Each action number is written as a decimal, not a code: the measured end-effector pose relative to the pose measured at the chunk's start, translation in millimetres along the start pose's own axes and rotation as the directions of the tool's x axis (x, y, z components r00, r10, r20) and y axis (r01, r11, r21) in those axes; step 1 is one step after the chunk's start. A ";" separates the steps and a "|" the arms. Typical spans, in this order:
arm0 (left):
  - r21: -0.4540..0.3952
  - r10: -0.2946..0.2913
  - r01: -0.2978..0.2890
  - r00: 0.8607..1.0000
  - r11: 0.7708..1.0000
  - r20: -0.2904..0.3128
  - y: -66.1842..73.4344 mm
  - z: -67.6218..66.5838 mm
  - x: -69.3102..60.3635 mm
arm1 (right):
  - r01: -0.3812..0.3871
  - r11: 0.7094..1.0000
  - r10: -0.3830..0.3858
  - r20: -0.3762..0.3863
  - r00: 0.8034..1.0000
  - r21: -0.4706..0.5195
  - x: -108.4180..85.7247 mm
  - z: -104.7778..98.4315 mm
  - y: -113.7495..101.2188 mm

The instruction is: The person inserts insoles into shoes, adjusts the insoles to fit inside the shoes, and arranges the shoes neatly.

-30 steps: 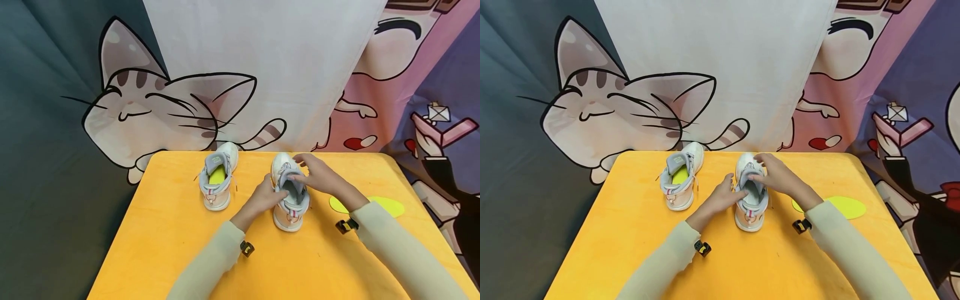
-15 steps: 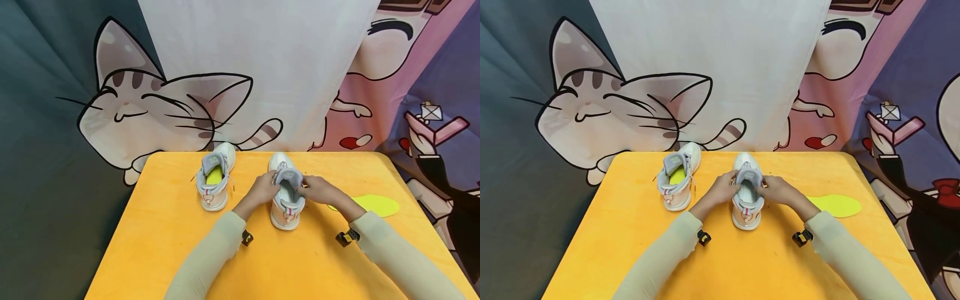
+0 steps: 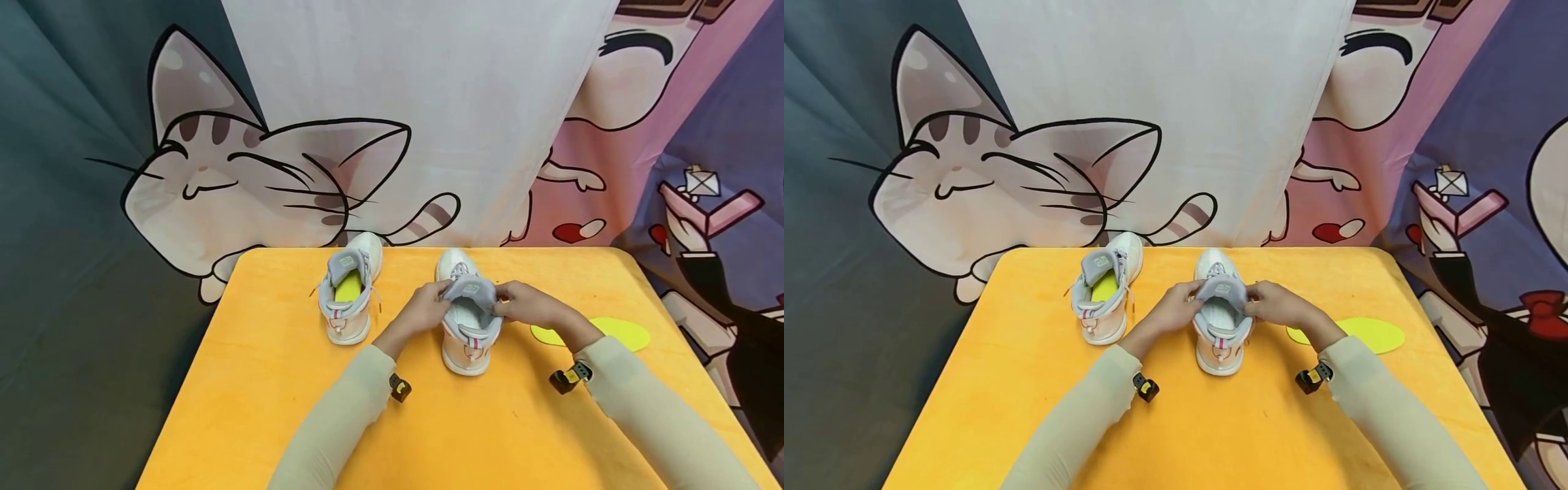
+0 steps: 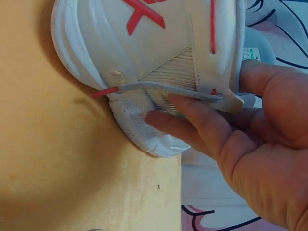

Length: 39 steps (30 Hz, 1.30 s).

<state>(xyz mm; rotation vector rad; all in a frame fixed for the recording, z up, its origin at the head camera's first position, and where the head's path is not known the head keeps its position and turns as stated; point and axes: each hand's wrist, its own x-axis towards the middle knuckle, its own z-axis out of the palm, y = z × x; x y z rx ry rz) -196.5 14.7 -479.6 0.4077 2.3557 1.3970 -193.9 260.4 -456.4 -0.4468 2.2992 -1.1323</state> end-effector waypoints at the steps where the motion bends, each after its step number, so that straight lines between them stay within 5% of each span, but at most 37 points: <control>1: -0.008 0.002 -0.002 1.000 1.000 0.001 -1.5 -0.4 0.0 | 0.001 1.000 -0.001 0.004 1.000 0.013 -0.1 -0.3 1.3; 6: -0.018 0.017 -0.017 1.000 1.000 -0.024 -7.6 -0.5 -2.2 | 0.011 0.998 -0.012 0.018 1.000 0.065 0.9 0.3 7.4; 13: 0.002 -0.003 0.003 0.995 1.000 -0.098 -10.1 8.8 -4.4 | -0.070 0.998 0.070 -0.129 0.989 0.001 -2.3 12.5 5.4; 20: 0.097 -0.015 0.031 0.987 0.995 -0.162 -0.9 9.9 -3.9 | -0.056 0.998 0.054 -0.171 0.984 -0.009 -8.4 30.2 4.8; 30: 0.113 0.122 -0.111 0.988 0.987 -0.099 0.4 0.2 -3.2 | -0.075 0.982 0.107 -0.177 0.978 0.175 -11.1 48.6 -8.2; 39: 0.070 0.162 -0.153 0.975 0.986 -0.155 7.8 6.0 -23.1 | -0.044 0.999 0.045 -0.197 0.979 0.008 -12.4 36.2 -8.0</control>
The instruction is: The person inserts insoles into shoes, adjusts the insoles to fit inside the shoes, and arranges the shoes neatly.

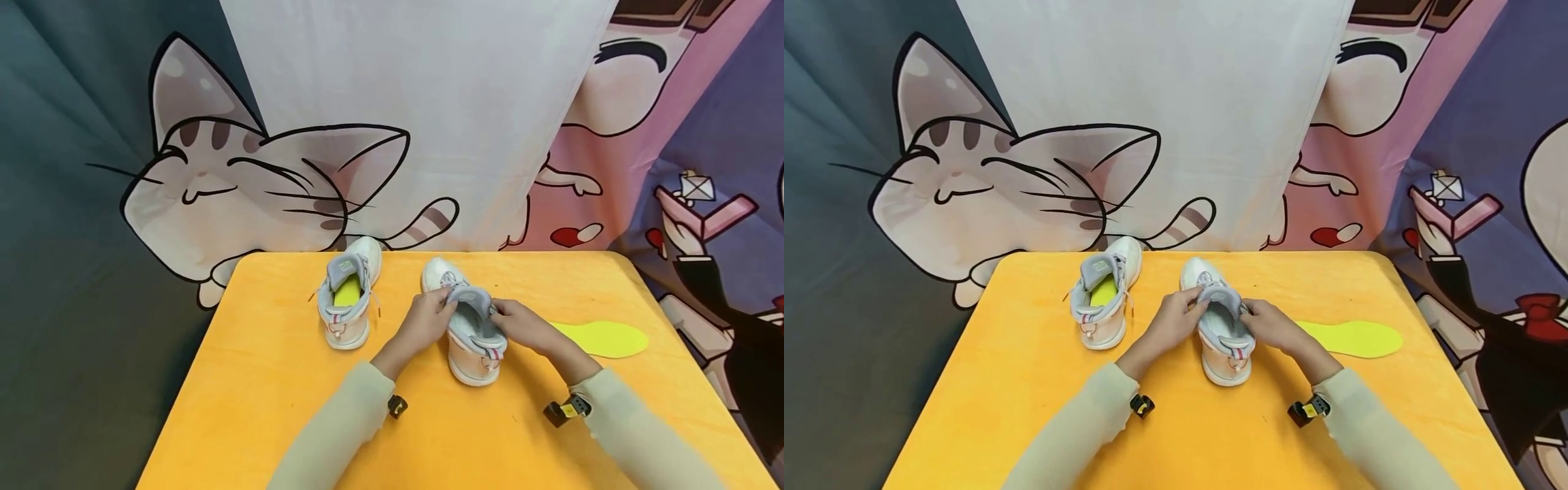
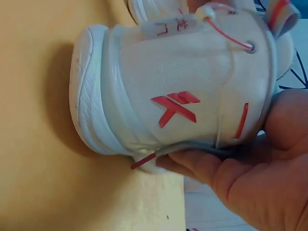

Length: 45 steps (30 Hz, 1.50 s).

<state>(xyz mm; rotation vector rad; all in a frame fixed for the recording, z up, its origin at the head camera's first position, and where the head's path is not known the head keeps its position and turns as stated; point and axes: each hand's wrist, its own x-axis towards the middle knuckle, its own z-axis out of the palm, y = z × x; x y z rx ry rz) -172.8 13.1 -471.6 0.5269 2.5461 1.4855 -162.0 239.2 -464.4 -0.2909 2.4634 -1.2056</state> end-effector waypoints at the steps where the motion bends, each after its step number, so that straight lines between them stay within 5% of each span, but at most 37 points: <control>1: 0.009 0.011 -0.011 1.000 1.000 -0.012 1.7 0.6 -3.5 | 0.013 1.000 -0.013 0.004 1.000 -0.019 0.4 -1.9 0.8; 10: 0.117 0.042 -0.033 0.996 0.993 -0.073 6.6 0.7 -28.0 | 0.169 0.972 -0.165 0.039 0.986 -0.162 7.1 -11.6 9.9; 20: 0.308 0.091 -0.064 0.993 0.949 -0.074 9.2 -1.7 -22.4 | 0.195 0.971 -0.182 0.107 0.978 -0.134 12.3 -16.9 16.2; 29: 0.269 0.143 -0.136 0.990 0.953 -0.007 17.1 4.1 -4.7 | 0.152 0.988 -0.149 0.114 0.982 -0.021 12.6 -20.4 23.8; 35: 0.194 0.130 -0.134 0.991 0.972 0.038 11.5 6.0 1.7 | 0.113 0.992 -0.118 0.098 0.988 0.052 12.7 -13.0 24.5; 45: 0.215 0.194 -0.187 0.981 0.959 -0.010 10.9 1.4 -2.9 | 0.123 0.992 -0.123 0.085 0.989 0.001 4.3 -10.1 11.5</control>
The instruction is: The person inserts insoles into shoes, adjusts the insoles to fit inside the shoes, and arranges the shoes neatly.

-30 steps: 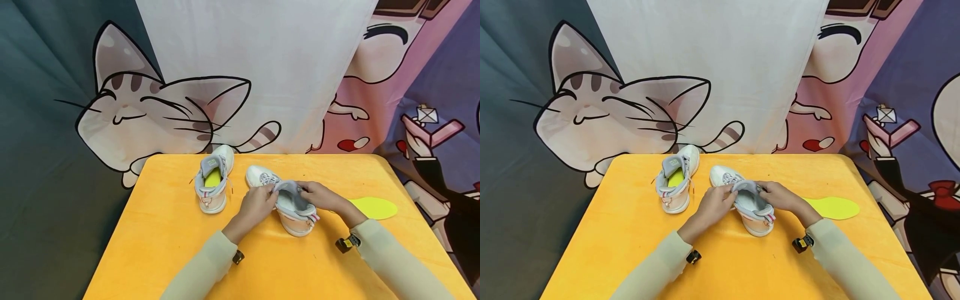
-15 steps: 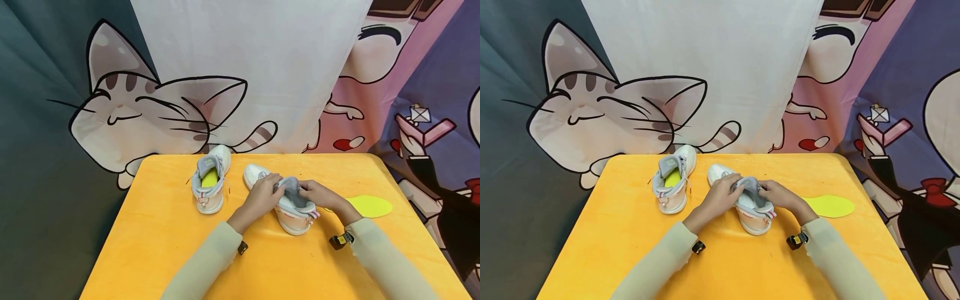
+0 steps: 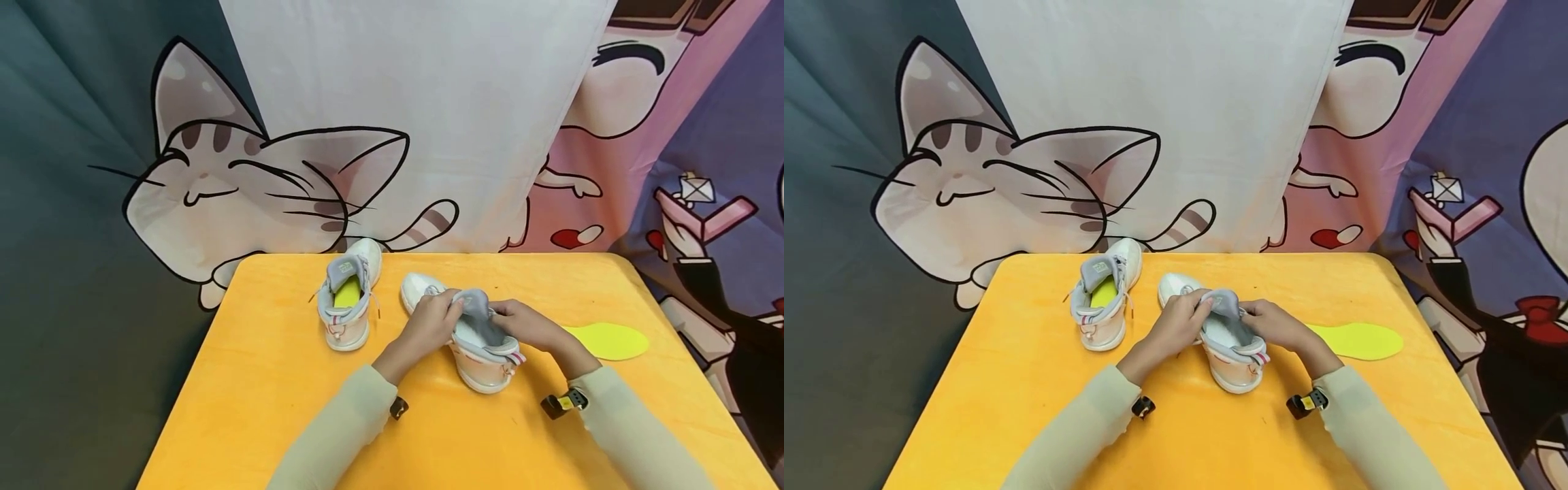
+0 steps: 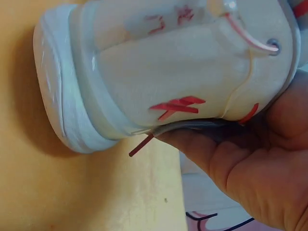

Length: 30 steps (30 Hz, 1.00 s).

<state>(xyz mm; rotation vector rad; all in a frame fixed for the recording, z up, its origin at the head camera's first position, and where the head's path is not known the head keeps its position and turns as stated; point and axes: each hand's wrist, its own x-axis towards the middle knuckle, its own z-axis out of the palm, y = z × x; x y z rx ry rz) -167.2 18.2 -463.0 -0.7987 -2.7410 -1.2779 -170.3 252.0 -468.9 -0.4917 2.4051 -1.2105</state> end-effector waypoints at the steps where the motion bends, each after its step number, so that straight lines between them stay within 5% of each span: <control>1: -0.008 0.010 -0.010 1.000 1.000 0.000 1.4 -0.5 -1.1 | 0.008 1.000 -0.008 0.000 1.000 0.002 -2.8 0.2 -1.4; 9: -0.011 0.018 -0.018 1.000 1.000 0.019 8.7 -4.2 -12.2 | -0.017 1.000 0.017 -0.040 0.999 -0.014 -16.5 10.8 -6.3; 22: -0.050 -0.021 0.024 0.997 0.998 0.072 -0.4 -0.4 -18.8 | -0.019 0.999 0.020 -0.026 0.999 0.029 -25.9 13.6 6.2; 30: -0.063 -0.107 0.119 0.979 0.991 0.173 -10.0 -6.8 -24.2 | 0.081 0.997 -0.078 -0.157 0.984 0.012 -61.2 6.0 9.2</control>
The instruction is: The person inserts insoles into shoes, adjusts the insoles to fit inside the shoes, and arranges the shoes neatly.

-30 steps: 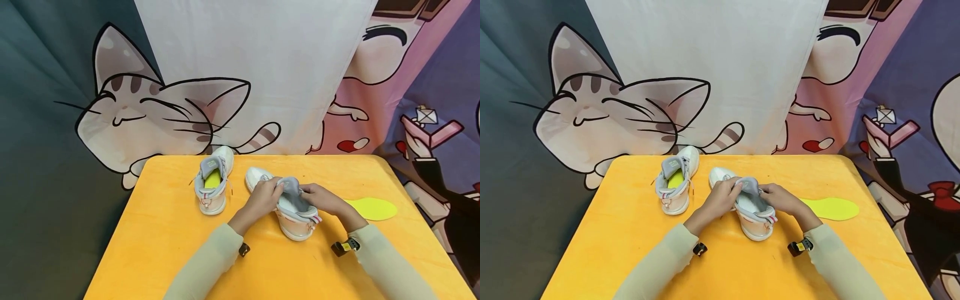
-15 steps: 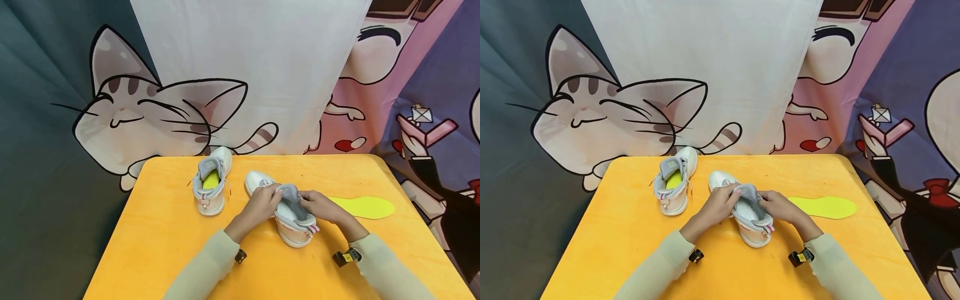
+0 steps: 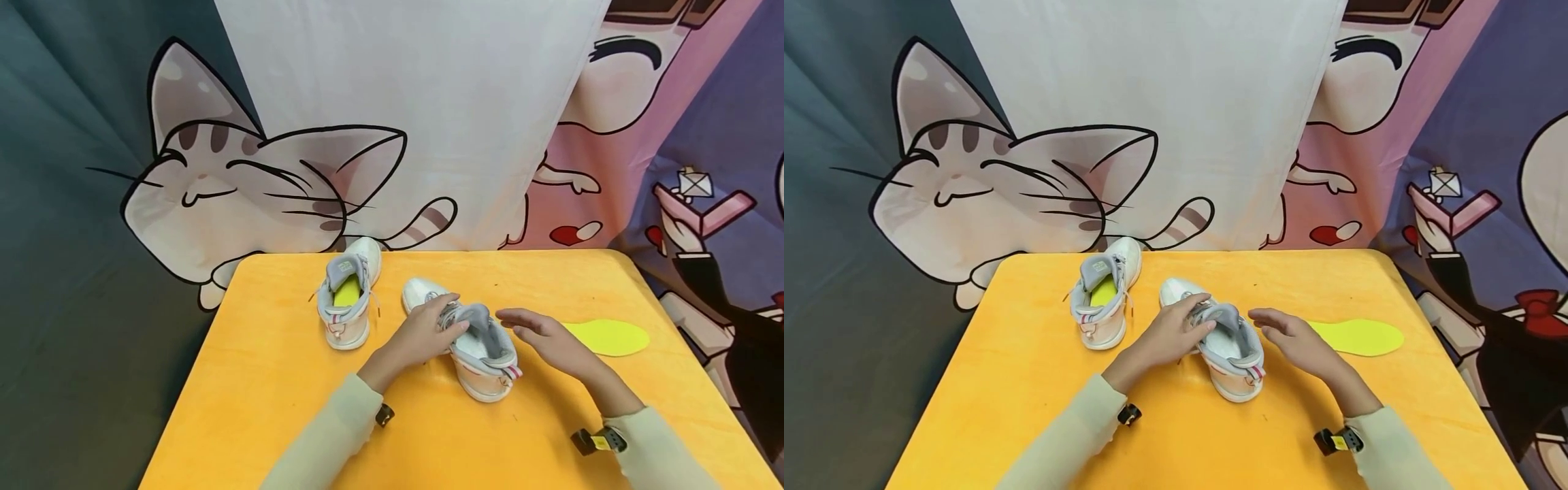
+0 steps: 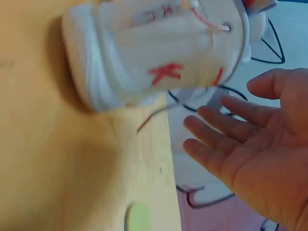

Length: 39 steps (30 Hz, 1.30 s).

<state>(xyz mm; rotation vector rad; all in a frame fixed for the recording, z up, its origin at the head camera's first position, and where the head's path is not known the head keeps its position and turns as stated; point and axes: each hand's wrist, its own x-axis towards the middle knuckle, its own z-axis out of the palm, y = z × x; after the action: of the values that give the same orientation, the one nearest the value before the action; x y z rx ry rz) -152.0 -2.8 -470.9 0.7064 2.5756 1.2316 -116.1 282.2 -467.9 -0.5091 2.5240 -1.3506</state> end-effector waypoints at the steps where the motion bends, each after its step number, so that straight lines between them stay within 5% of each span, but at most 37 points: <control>1: -0.001 -0.011 0.011 1.000 1.000 0.004 -1.5 -0.7 -0.9 | 0.010 1.000 -0.010 -0.022 1.000 -0.010 -4.3 -2.0 1.6; 7: 0.014 -0.008 0.008 1.000 1.000 0.012 -11.3 -4.3 -7.6 | -0.027 0.989 0.003 -0.163 0.987 -0.147 -23.6 -16.6 13.9; 14: 0.063 0.010 -0.012 1.000 0.998 0.029 -18.9 -7.9 -16.2 | -0.096 0.908 -0.010 -0.250 0.968 -0.409 -35.5 -33.1 38.5; 26: 0.180 -0.028 0.009 0.995 0.984 0.100 -29.1 -9.7 -31.7 | -0.163 0.873 0.071 -0.212 0.975 -0.460 -35.9 -39.6 66.6; 34: 0.214 -0.044 0.016 0.991 0.977 0.126 -34.3 -6.4 -37.5 | -0.142 0.856 0.036 -0.217 0.976 -0.498 -38.7 -36.5 73.8; 39: 0.212 -0.076 0.051 0.990 0.976 0.115 -37.9 -4.2 -39.6 | -0.137 0.879 0.029 -0.236 0.971 -0.457 -42.4 -28.4 69.5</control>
<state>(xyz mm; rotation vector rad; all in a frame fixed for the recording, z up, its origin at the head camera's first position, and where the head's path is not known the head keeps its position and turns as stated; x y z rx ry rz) -131.9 -45.9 -498.6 0.7084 2.6264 0.8774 -101.0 356.7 -508.8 -0.3374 3.0354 -0.7878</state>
